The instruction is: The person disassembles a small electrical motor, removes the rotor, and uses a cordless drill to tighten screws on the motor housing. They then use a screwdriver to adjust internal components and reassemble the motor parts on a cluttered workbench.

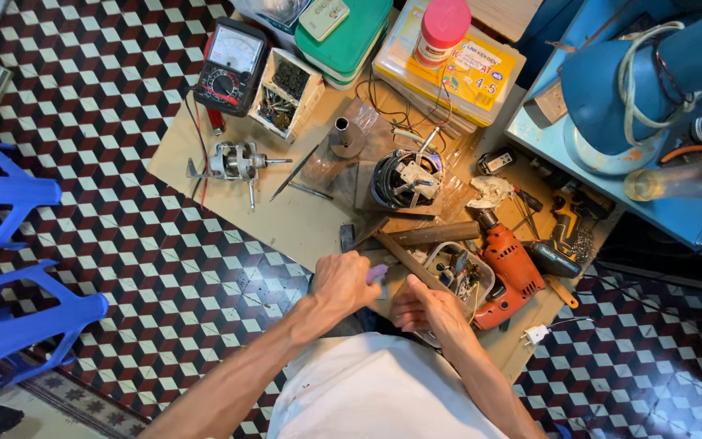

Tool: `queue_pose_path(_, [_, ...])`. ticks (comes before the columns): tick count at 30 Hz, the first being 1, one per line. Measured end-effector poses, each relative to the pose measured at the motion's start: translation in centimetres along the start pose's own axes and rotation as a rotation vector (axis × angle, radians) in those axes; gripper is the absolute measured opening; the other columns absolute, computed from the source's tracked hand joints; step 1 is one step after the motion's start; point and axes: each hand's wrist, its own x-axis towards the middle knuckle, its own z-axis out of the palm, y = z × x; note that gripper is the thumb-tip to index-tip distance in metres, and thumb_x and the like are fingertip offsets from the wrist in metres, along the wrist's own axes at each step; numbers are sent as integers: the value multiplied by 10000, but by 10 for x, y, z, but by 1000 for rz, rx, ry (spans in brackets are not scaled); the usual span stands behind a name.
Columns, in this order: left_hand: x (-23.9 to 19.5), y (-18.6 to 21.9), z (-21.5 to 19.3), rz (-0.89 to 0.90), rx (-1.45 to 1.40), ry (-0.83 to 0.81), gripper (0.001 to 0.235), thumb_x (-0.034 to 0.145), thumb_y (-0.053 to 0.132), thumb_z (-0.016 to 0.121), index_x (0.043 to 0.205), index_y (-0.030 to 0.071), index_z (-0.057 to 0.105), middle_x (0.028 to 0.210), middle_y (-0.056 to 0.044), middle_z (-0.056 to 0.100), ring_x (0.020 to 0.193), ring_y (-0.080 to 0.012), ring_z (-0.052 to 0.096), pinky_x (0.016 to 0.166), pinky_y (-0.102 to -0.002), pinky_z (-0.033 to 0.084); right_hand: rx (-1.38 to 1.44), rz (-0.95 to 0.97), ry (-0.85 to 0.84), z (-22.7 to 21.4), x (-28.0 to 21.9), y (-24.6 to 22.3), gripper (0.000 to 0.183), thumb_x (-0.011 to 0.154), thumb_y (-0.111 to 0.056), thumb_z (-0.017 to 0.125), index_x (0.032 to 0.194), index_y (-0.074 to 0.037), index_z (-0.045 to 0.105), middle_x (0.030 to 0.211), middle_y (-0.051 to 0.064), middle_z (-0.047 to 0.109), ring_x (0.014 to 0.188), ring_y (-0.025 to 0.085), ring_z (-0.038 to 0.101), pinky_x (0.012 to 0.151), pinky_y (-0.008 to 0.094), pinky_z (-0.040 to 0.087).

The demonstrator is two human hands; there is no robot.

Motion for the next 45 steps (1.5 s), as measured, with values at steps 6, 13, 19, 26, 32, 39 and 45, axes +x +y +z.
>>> queue_pose_path(6, [-58, 83, -64, 121, -141, 166, 248, 823, 229, 747, 948, 22, 694, 838, -146, 691, 687, -348, 700, 595, -467, 561, 428, -30, -224, 31, -30, -13, 460, 1045, -465, 559, 1132, -19, 628, 933, 99, 718, 763, 191, 674, 760, 359, 598])
queue_pose_path(13, [-27, 82, -91, 157, -399, 0, 372, 870, 418, 769, 1126, 150, 734, 985, -28, 749, 802, -196, 750, 708, -341, 610, 196, -330, 329, -14, -77, -51, 330, 956, -268, 623, 1204, -49, 618, 742, 59, 649, 567, 149, 579, 498, 291, 458])
queue_pose_path(19, [62, 37, -87, 254, -344, 388, 969, 675, 338, 938, 1429, 40, 407, 1400, -245, 509, 1275, -401, 521, 1061, -479, 433, -409, -402, 579, -41, -102, -104, 444, 940, -268, 646, 1330, -69, 570, 721, 81, 654, 511, 144, 581, 434, 303, 450])
queue_pose_path(26, [102, 19, -61, 264, -595, 178, 1049, 712, 259, 926, 1534, 84, 297, 1518, -229, 477, 1378, -374, 511, 1139, -447, 415, -945, -597, 518, -19, -108, -175, 501, 881, -345, 704, 1341, -150, 671, 910, 70, 781, 607, 108, 678, 521, 309, 529])
queue_pose_path(32, [107, 10, -49, 200, -655, 165, 1048, 697, 237, 935, 1538, 154, 316, 1464, -154, 564, 1316, -318, 605, 1092, -409, 495, -1082, -374, 528, 14, -91, -216, 380, 894, -350, 673, 1245, -220, 742, 724, 29, 783, 472, 137, 620, 469, 347, 487])
queue_pose_path(39, [105, 7, -48, 219, -651, 195, 1055, 687, 181, 928, 1537, 177, 303, 1502, -145, 513, 1330, -345, 566, 1098, -427, 481, -1163, -249, 513, 23, -77, -230, 384, 910, -388, 671, 1264, -263, 749, 613, 108, 713, 482, 151, 573, 480, 351, 452])
queue_pose_path(45, [106, 6, -46, 245, -649, 195, 1060, 679, 164, 924, 1540, 187, 306, 1525, -134, 486, 1353, -334, 548, 1130, -417, 467, -1257, -269, 491, 31, -78, -238, 361, 917, -374, 650, 1240, -247, 749, 650, 54, 746, 494, 165, 636, 501, 353, 521])
